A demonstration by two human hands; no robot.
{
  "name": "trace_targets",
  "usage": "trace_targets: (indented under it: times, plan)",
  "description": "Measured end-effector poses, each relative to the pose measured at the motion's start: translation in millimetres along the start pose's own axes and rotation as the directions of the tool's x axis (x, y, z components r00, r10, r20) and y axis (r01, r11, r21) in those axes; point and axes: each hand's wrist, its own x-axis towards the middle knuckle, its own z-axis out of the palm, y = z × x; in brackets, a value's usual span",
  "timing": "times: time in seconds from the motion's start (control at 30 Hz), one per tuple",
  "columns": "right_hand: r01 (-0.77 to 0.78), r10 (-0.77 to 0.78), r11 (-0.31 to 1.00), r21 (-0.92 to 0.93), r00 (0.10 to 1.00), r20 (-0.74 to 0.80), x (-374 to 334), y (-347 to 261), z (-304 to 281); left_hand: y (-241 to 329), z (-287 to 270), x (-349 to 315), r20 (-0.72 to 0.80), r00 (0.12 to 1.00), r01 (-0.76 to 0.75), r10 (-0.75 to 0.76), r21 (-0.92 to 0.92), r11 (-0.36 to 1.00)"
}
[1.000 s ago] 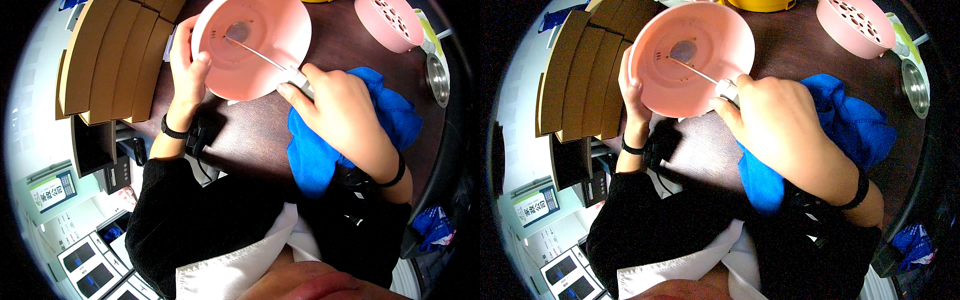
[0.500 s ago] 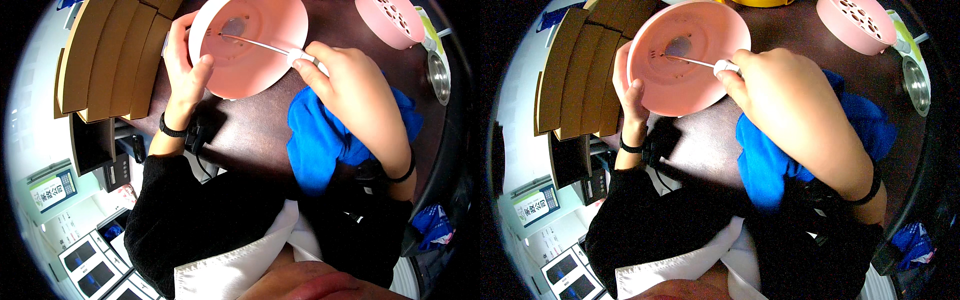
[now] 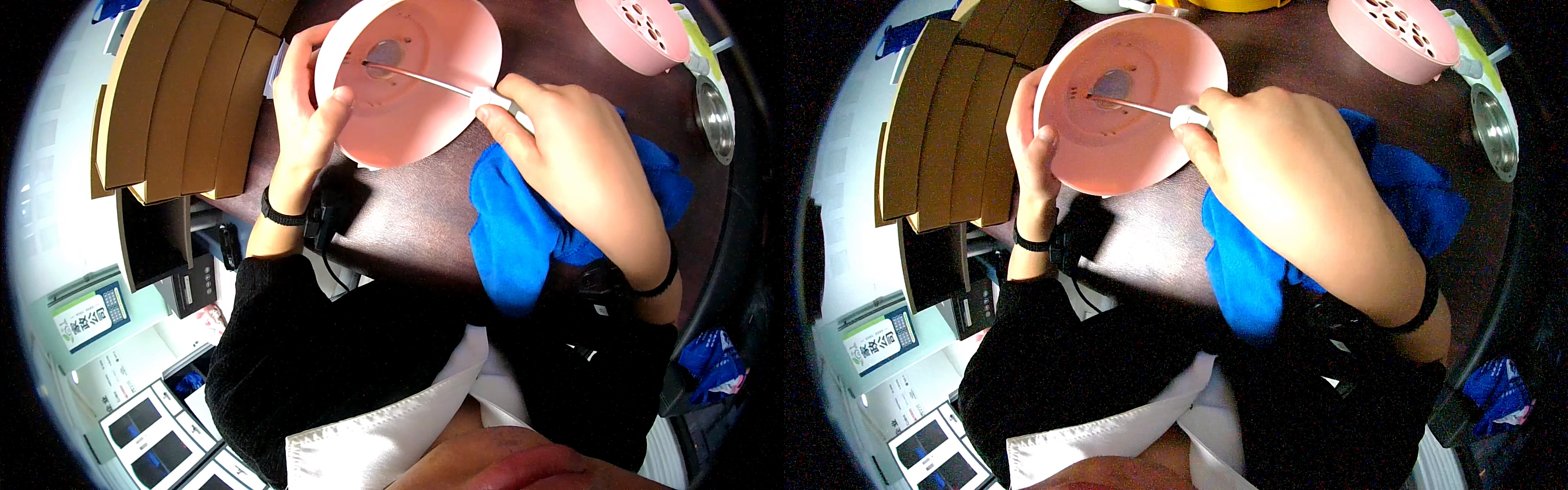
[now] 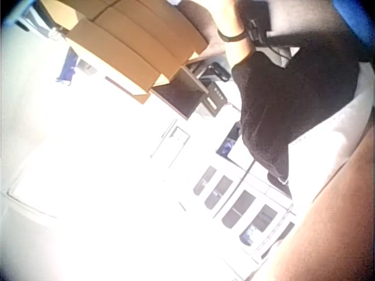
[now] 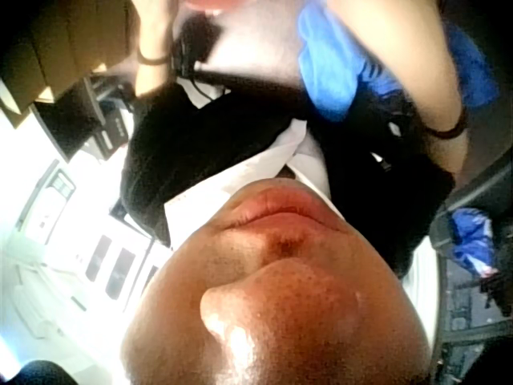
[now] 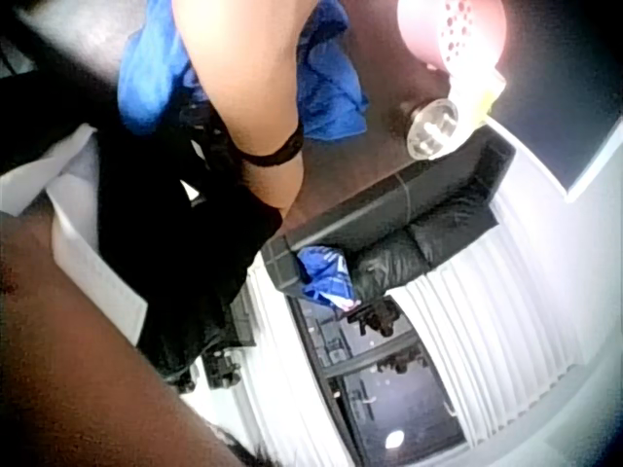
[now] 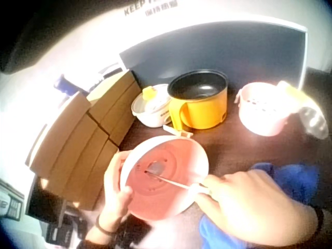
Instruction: The person uses a screwdriver to tighten a screw into the center of a pink plastic bowl base. They rotate the bowl and continue to tighten the screw while holding the bowl steady.
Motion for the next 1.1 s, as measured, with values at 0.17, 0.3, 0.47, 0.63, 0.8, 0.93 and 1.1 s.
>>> trace_targets:
  times: [0.17,0.3,0.47,0.63,0.8,0.93,1.1]
  plan:
    - [0.018,-0.018,1.000,-0.001,1.000,0.010,5.5,4.5,0.5,-6.0,-1.1,-1.7,-0.016,0.999,0.038,-0.039,-0.043,0.998]
    - [0.014,-0.025,0.963,0.269,0.999,0.038,8.2,15.5,11.9,-11.1,-2.9,0.3,-0.021,1.000,0.012,-0.012,-0.023,1.000]
    - [-0.084,0.037,0.866,0.493,0.994,0.106,11.9,17.1,23.1,-7.8,-3.4,-0.1,-0.060,0.998,0.009,-0.006,0.040,0.999]
    - [-0.029,0.039,0.977,0.212,0.998,-0.044,6.5,11.0,15.5,-10.9,-1.4,2.2,-0.049,0.999,0.017,-0.017,-0.005,1.000]
    - [-0.017,0.033,0.984,0.180,0.996,-0.084,7.0,11.6,5.1,-6.7,0.4,0.6,-0.023,0.999,0.035,-0.036,-0.049,0.998]
    - [-0.097,0.095,0.964,0.247,0.995,0.017,8.2,14.4,-0.4,-3.0,0.4,-0.3,-0.021,0.999,0.041,-0.043,-0.070,0.997]
    - [-0.291,0.181,0.771,0.567,0.953,0.243,11.0,12.9,2.0,0.8,1.3,-1.3,-0.149,0.978,0.114,-0.147,-0.208,0.971]
